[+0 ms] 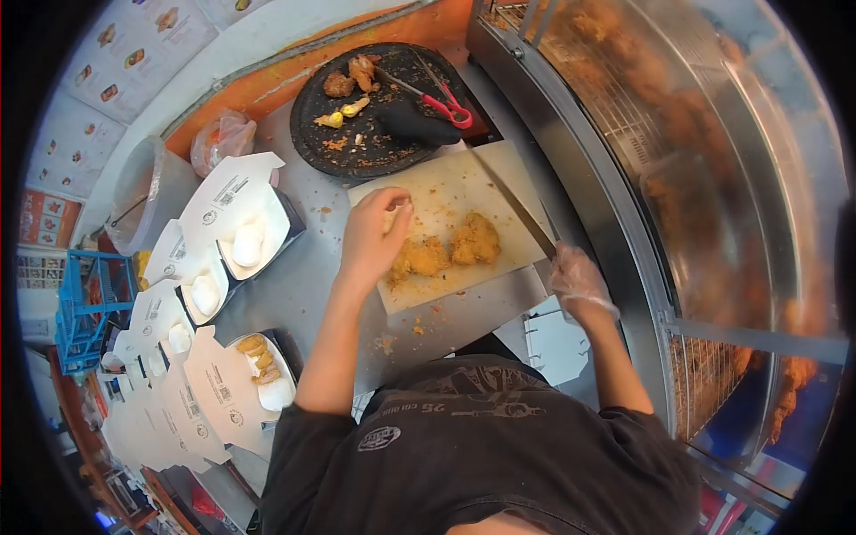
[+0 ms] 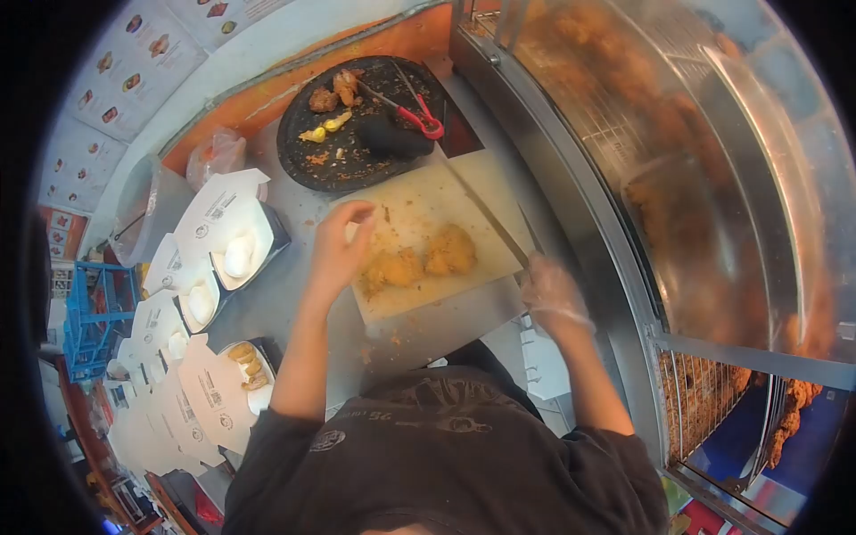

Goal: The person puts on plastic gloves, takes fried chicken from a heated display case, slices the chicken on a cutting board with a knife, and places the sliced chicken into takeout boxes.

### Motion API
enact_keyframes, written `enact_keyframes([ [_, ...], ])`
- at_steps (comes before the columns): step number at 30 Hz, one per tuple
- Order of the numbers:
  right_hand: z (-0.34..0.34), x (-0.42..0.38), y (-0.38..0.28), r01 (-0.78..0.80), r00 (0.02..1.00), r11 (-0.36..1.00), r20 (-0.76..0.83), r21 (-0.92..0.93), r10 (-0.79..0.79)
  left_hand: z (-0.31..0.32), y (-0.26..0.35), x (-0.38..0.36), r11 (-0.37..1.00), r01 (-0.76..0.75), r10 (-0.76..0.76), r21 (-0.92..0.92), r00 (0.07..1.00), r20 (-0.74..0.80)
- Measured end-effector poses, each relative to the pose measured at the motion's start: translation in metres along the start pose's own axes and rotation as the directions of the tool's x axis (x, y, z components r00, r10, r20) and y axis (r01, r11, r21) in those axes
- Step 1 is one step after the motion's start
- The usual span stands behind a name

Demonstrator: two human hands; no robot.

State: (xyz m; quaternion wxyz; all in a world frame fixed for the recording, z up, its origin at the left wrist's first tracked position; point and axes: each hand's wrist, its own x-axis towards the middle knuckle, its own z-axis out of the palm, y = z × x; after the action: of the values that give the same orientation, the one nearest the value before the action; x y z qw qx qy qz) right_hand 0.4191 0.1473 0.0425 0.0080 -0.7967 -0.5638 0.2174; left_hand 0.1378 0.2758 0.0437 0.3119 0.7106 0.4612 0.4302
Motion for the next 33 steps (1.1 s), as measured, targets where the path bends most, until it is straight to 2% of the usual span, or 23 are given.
enact_keyframes([
  [1, 0.009, -0.007, 0.005, -0.144, 0.987, 0.988, -0.061, 0.052, 0.147, 0.011, -0.005, 0.006, 0.993, -0.019, 0.005, 0.117, 0.992, 0.123],
  [2, 0.019, -0.012, 0.012, -0.134, 0.975, 0.980, -0.159, 0.146, 0.157, 0.021, -0.006, 0.011, 0.972, -0.057, 0.000, 0.228, 0.970, 0.244],
  [3, 0.021, -0.014, 0.018, -0.143, 0.973, 0.979, -0.161, 0.145, 0.166, 0.029, -0.005, 0.015, 0.973, -0.061, 0.004, 0.221, 0.968, 0.251],
  [5, 0.026, -0.020, 0.021, -0.151, 0.973, 0.979, -0.157, 0.135, 0.172, 0.041, -0.002, 0.015, 0.999, 0.045, -0.048, 0.014, 0.963, 0.264],
  [6, 0.032, -0.024, 0.021, -0.155, 0.973, 0.978, -0.152, 0.138, 0.175, 0.049, 0.001, 0.018, 0.999, 0.048, -0.050, 0.016, 0.962, 0.269],
  [8, 0.045, -0.030, 0.013, -0.146, 0.981, 0.980, -0.106, 0.133, 0.160, 0.070, 0.015, 0.027, 0.974, -0.182, 0.211, -0.134, 0.945, 0.250],
  [9, 0.043, -0.031, 0.005, -0.151, 0.981, 0.979, -0.101, 0.134, 0.165, 0.083, 0.020, 0.037, 0.944, -0.298, 0.327, -0.144, 0.905, 0.272],
  [11, 0.028, -0.031, -0.020, -0.258, 0.960, 0.927, 0.177, 0.272, 0.215, 0.118, 0.025, 0.058, 0.870, -0.475, 0.490, -0.135, 0.797, 0.352],
  [12, 0.029, -0.030, -0.028, -0.255, 0.961, 0.929, 0.179, 0.268, 0.212, 0.136, 0.020, 0.068, 0.832, -0.542, 0.537, -0.115, 0.737, 0.411],
  [13, 0.031, -0.029, -0.035, -0.182, 0.979, 0.956, 0.129, 0.229, 0.156, 0.155, 0.005, 0.074, 0.836, -0.537, 0.532, -0.112, 0.742, 0.409],
  [14, 0.033, -0.030, -0.039, -0.111, 0.992, 0.976, 0.083, 0.187, 0.097, 0.174, -0.015, 0.077, 0.746, -0.666, 0.598, -0.004, 0.668, 0.444],
  [15, 0.034, -0.030, -0.041, -0.108, 0.992, 0.977, 0.087, 0.185, 0.093, 0.183, -0.027, 0.078, 0.625, -0.774, 0.648, 0.097, 0.584, 0.489],
  [16, 0.035, -0.030, -0.042, -0.086, 0.996, 0.974, 0.052, 0.210, 0.077, 0.183, -0.026, 0.078, 0.626, -0.773, 0.646, 0.101, 0.587, 0.488],
  [18, 0.034, -0.031, -0.041, -0.011, 1.000, 0.969, -0.023, 0.246, 0.017, 0.180, -0.028, 0.078, 0.671, -0.739, 0.574, 0.052, 0.563, 0.595],
  [21, 0.040, -0.029, -0.038, -0.022, 1.000, 0.970, -0.007, 0.244, 0.025, 0.173, -0.022, 0.081, 0.678, -0.730, 0.539, 0.085, 0.573, 0.617],
  [22, 0.045, -0.025, -0.038, -0.022, 1.000, 0.970, -0.014, 0.241, 0.026, 0.177, -0.033, 0.077, 0.674, -0.734, 0.546, 0.083, 0.571, 0.613],
  [24, 0.067, -0.014, -0.039, -0.079, 0.996, 0.974, 0.060, 0.211, 0.068, 0.186, -0.066, 0.064, 0.656, -0.722, 0.440, 0.219, 0.602, 0.666],
  [25, 0.081, -0.002, -0.035, -0.075, 0.997, 0.974, 0.047, 0.215, 0.067, 0.188, -0.067, 0.074, 0.646, -0.730, 0.448, 0.222, 0.598, 0.664],
  [27, 0.107, -0.007, -0.021, -0.003, 0.997, 0.988, -0.079, 0.156, 0.015, 0.193, -0.063, 0.069, 0.660, -0.728, 0.416, 0.187, 0.561, 0.715],
  [28, 0.079, -0.010, -0.027, -0.021, 0.999, 0.981, 0.038, 0.195, 0.013, 0.190, -0.058, 0.062, 0.670, -0.720, 0.411, 0.179, 0.561, 0.718],
  [29, 0.065, -0.014, -0.033, -0.014, 0.999, 0.981, 0.031, 0.191, 0.008, 0.185, -0.050, 0.069, 0.671, -0.722, 0.452, 0.170, 0.580, 0.678],
  [31, 0.053, -0.024, -0.042, 0.070, 0.990, 0.964, -0.134, 0.256, -0.036, 0.172, -0.034, 0.077, 0.674, -0.721, 0.485, 0.160, 0.596, 0.640],
  [33, 0.052, -0.030, -0.044, 0.064, 0.992, 0.967, -0.122, 0.248, -0.034, 0.162, -0.021, 0.079, 0.685, -0.722, 0.542, 0.094, 0.592, 0.597],
])
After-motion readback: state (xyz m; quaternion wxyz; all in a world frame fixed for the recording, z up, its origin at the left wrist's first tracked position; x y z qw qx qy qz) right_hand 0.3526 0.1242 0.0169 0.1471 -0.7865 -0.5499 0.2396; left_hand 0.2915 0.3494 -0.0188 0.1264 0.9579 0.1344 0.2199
